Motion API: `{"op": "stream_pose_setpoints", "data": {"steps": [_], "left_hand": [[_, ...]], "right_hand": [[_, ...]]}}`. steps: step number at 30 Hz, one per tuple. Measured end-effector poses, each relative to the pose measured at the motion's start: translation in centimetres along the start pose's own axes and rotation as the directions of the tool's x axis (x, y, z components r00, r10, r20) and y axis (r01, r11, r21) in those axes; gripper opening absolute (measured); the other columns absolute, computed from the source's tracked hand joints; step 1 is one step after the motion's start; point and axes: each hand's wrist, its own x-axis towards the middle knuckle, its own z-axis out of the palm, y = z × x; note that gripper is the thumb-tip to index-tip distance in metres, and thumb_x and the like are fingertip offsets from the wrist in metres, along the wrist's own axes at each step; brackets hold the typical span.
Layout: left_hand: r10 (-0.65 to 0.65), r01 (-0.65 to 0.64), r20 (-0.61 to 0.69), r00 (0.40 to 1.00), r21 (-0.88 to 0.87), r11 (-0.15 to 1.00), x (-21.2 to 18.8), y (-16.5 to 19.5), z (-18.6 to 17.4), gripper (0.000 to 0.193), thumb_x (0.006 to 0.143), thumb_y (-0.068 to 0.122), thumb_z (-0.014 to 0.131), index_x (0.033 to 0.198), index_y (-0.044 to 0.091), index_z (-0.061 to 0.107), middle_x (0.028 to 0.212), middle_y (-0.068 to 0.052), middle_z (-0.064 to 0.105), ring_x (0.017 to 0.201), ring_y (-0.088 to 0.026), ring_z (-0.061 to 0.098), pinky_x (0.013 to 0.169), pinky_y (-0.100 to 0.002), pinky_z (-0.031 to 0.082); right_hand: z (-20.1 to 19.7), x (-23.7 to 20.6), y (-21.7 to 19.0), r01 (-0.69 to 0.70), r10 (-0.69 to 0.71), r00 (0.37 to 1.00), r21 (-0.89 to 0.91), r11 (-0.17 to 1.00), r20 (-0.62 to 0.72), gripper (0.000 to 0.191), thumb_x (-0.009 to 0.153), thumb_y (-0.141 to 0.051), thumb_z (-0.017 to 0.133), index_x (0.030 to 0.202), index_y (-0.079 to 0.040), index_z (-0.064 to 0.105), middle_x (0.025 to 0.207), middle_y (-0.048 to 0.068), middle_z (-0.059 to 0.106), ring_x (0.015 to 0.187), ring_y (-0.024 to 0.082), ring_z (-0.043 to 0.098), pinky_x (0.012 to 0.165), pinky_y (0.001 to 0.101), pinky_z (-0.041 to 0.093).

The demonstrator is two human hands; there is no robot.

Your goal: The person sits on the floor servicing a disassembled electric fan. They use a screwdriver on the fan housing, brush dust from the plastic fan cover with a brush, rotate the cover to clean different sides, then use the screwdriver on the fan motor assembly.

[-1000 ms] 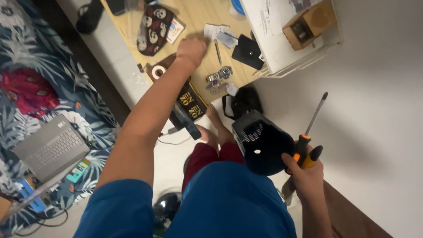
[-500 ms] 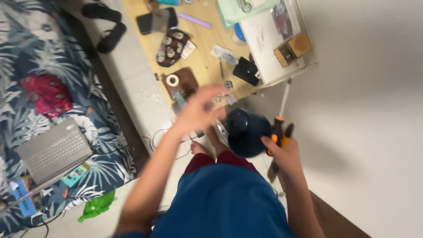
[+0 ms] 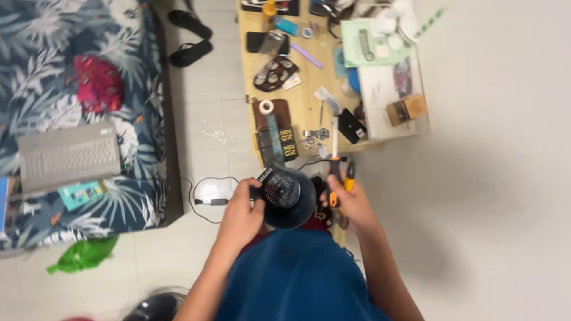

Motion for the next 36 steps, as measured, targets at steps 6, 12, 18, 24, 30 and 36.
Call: {"op": "stream_pose_setpoints", "data": {"steps": [6,12,18,24,30,36], "left_hand": [[-0.117,0.122,-0.14,0.983,0.026,0.992,-4.9,-2.1,-2.8,0.038,0.091,0.014,0.057,0.129,0.013,0.054,0.09,-0.026,0.072,0.085,-0.042,0.07,0.078,-0.05,0.053],[-0.179,0.17,-0.378,0.908,-0.058,0.984,-10.1,-4.5,-2.3,0.039,0.09,0.013,0.059,0.128,0.009,0.054,0.106,-0.026,0.069,0.09,-0.044,0.07,0.082,-0.05,0.053],[-0.151,0.045,-0.656,0.74,-0.176,0.983,-14.7,-5.5,-0.2,0.051,0.091,0.01,0.064,0.139,0.001,0.046,0.111,-0.028,0.069,0.1,-0.043,0.069,0.085,-0.046,0.055],[-0.35,-0.046,-0.742,0.572,-0.455,0.889,-18.6,-7.6,3.8,0.066,0.089,0.013,0.069,0.144,0.002,0.035,0.138,-0.015,0.062,0.099,-0.016,0.068,0.067,-0.031,0.057],[-0.515,-0.186,-0.703,0.49,-0.662,0.726,-23.4,-9.5,7.8,0.071,0.089,0.012,0.071,0.149,0.003,0.033,0.129,-0.006,0.067,0.075,-0.01,0.053,0.069,-0.026,0.053],[-0.652,-0.333,-0.489,0.579,-0.872,0.358,-28.6,-9.9,9.7,0.079,0.09,0.015,0.069,0.157,0.012,0.028,0.113,-0.005,0.065,0.089,-0.01,0.065,0.07,-0.028,0.057]], "right_hand": [[-1.4,11.1,4.1,-0.077,0.065,0.99,-0.093,0.993,-0.124,0.028,0.103,-0.03,0.061,0.115,-0.004,0.061,0.087,0.005,0.066,0.072,0.018,0.07,0.061,0.0316,0.059],[2.7,21.4,0.8,-0.027,-0.005,0.997,-0.384,0.923,-0.083,0.03,0.108,-0.031,0.06,0.111,-0.001,0.063,0.083,0.008,0.064,0.069,0.016,0.064,0.059,0.0306,0.053],[8.4,24.9,-1.5,-0.043,0.065,0.998,-0.63,0.775,0.012,0.031,0.111,-0.031,0.058,0.113,0.0,0.063,0.084,0.006,0.062,0.07,0.013,0.06,0.06,0.028,0.05],[9.3,26.7,1.5,-0.048,0.097,0.995,-0.75,0.659,0.022,0.032,0.113,-0.031,0.056,0.116,0.001,0.063,0.084,0.003,0.06,0.071,0.009,0.056,0.062,0.0254,0.046],[8.2,25.6,0.5,0.088,-0.33,0.94,-0.877,0.473,-0.084,0.034,0.116,-0.031,0.054,0.118,0.001,0.064,0.085,0.001,0.058,0.071,0.005,0.052,0.064,0.0228,0.042],[7.9,10.1,-3.7,0.728,-0.412,0.643,-0.348,0.591,0.645,0.035,0.118,-0.031,0.052,0.121,0.002,0.064,0.085,-0.001,0.055,0.072,0.002,0.048,0.066,0.0202,0.038]]}}
